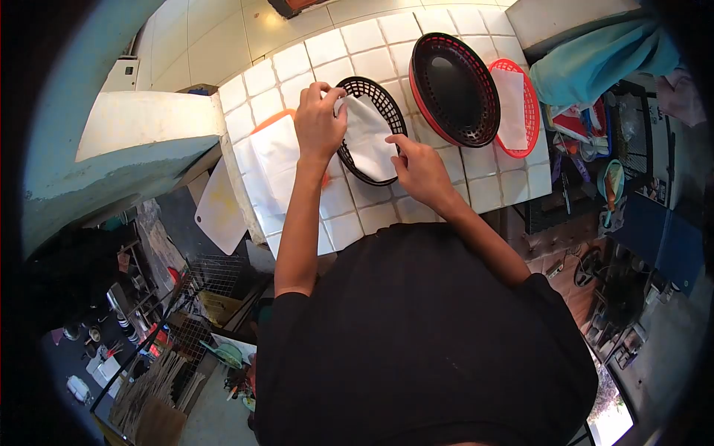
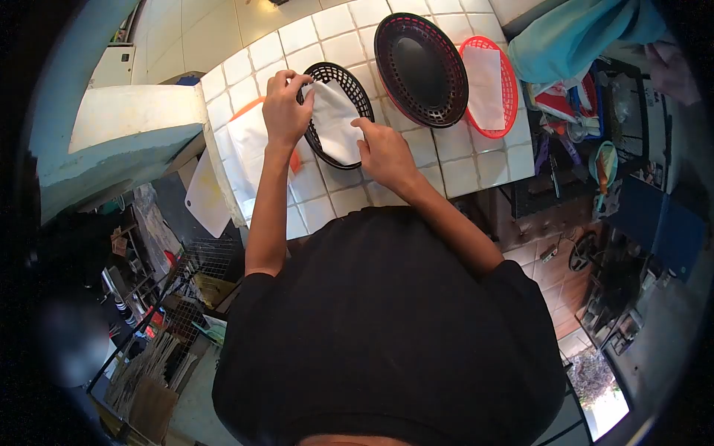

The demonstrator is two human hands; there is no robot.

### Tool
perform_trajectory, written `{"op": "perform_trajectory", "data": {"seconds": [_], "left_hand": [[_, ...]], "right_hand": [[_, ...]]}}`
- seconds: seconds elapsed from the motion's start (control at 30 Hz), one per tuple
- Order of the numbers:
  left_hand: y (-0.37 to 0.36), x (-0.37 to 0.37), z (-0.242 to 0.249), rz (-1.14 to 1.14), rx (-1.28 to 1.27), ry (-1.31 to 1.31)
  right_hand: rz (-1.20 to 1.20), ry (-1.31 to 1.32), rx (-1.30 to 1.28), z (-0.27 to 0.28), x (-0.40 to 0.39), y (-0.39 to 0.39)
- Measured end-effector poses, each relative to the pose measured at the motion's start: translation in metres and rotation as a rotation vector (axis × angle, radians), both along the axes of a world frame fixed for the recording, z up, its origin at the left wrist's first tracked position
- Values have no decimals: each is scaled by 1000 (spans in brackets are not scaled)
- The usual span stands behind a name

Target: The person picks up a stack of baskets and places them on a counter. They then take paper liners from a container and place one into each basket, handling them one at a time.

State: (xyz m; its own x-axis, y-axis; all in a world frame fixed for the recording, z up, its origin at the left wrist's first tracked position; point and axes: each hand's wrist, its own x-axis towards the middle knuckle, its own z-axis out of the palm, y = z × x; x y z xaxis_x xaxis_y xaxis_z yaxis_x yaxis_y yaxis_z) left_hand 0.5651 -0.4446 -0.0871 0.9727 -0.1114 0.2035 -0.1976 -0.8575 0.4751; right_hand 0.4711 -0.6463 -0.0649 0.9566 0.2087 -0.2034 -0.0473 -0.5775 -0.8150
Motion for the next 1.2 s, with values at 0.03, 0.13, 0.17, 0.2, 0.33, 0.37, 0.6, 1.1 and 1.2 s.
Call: {"op": "perform_trajectory", "data": {"seconds": [0.03, 0.13, 0.17, 0.2, 0.33, 0.37, 0.6, 1.1, 1.2], "left_hand": [[2, 1, -3, -64, 47, -60], [-1, -2, -6, -146, 92, -140], [-3, -3, -5, -163, 89, -162], [-4, -3, -8, -164, 90, -164], [-5, -4, -15, -94, 59, -126], [-5, -6, -16, -96, 74, -116], [-4, -5, -15, -66, 91, -116], [-9, 8, -17, -140, 165, -100], [-11, 7, -21, -127, 144, -108]], "right_hand": [[7, -43, -18, -2, -1, 0], [33, -139, -44, -3, -1, 1], [54, -193, -53, -2, -1, 1], [53, -195, -52, 2, -1, 2], [134, -309, -77, 18, 0, 3], [162, -340, -98, 19, -1, 3], [165, -297, -154, 6, -2, -5], [16, -203, 20, -1, -7, -6], [2, -190, 24, -3, -7, -8]]}}
